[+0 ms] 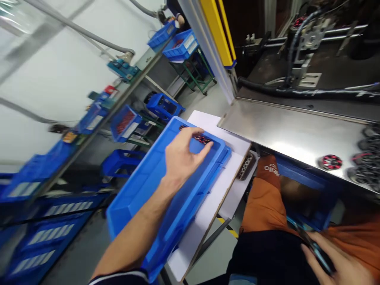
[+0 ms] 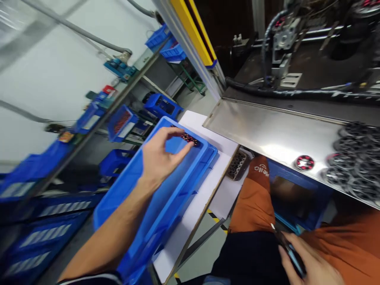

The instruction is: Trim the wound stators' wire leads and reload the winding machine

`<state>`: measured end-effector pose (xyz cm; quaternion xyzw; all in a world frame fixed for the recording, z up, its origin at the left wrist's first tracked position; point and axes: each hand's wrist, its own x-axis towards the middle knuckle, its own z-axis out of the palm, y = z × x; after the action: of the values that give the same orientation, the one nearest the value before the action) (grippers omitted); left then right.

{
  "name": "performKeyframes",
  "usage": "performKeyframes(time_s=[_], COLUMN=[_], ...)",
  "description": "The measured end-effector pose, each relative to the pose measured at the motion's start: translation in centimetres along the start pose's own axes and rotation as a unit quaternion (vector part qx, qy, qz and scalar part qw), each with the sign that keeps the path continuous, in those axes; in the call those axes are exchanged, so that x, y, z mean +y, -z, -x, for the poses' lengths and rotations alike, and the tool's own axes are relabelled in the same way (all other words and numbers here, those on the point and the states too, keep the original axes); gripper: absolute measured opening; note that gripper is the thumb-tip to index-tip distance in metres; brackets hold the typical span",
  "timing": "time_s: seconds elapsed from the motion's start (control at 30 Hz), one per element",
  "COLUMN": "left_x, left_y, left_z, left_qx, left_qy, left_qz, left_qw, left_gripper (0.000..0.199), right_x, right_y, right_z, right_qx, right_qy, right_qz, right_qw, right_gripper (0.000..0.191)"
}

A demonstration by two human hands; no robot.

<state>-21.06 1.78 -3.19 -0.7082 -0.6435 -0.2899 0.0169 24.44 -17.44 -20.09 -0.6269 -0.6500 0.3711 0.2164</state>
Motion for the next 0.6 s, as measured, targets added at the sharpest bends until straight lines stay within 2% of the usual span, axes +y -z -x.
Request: performKeyframes(time_s=[0.07,0.13,0.23,0.33,0.4,0.47,0.53,0.6], left_x=[3.7,8.0,14.4,18.8,19.9,19.9,19.6,19.6], left_y=[0.0,-1.3,-5.1,-9.9,-12.5,-14.0,-14.1,-13.0], left_z=[-1.4,-2.8,-4.2,-4.8,-4.8,-4.9,-5.0,-4.8], left_qx=[0.033,0.000,-0.097,-0.162,-0.186,-0.204,-0.211,-0.197], left_qy=[-0.119,-0.196,-0.295,-0.344,-0.340,-0.321,-0.300,-0.279], left_qz=[0.055,0.114,0.158,0.143,0.119,0.103,0.101,0.120], left_qw=[0.991,0.974,0.937,0.914,0.914,0.919,0.925,0.932], left_gripper=[0.034,0.024,0.009,0.007,0.016,0.022,0.020,0.014], right_x=[-2.9,-5.3,-7.2,-7.0,-6.2,-5.0,-3.9,-3.1], right_y=[1.4,2.2,2.9,3.6,4.2,4.6,4.8,4.9], right_z=[-0.5,-0.8,-0.5,0.8,2.0,3.1,4.0,4.4], right_qx=[-0.045,-0.077,-0.115,-0.116,-0.105,-0.082,-0.050,-0.024], right_qy=[0.010,0.035,0.038,0.015,-0.004,-0.022,-0.040,-0.057], right_qz=[0.004,0.017,0.031,0.029,0.024,0.020,0.011,-0.007], right_qw=[0.999,0.996,0.992,0.993,0.994,0.996,0.998,0.998], right_gripper=[0.028,0.027,0.029,0.031,0.030,0.030,0.029,0.028])
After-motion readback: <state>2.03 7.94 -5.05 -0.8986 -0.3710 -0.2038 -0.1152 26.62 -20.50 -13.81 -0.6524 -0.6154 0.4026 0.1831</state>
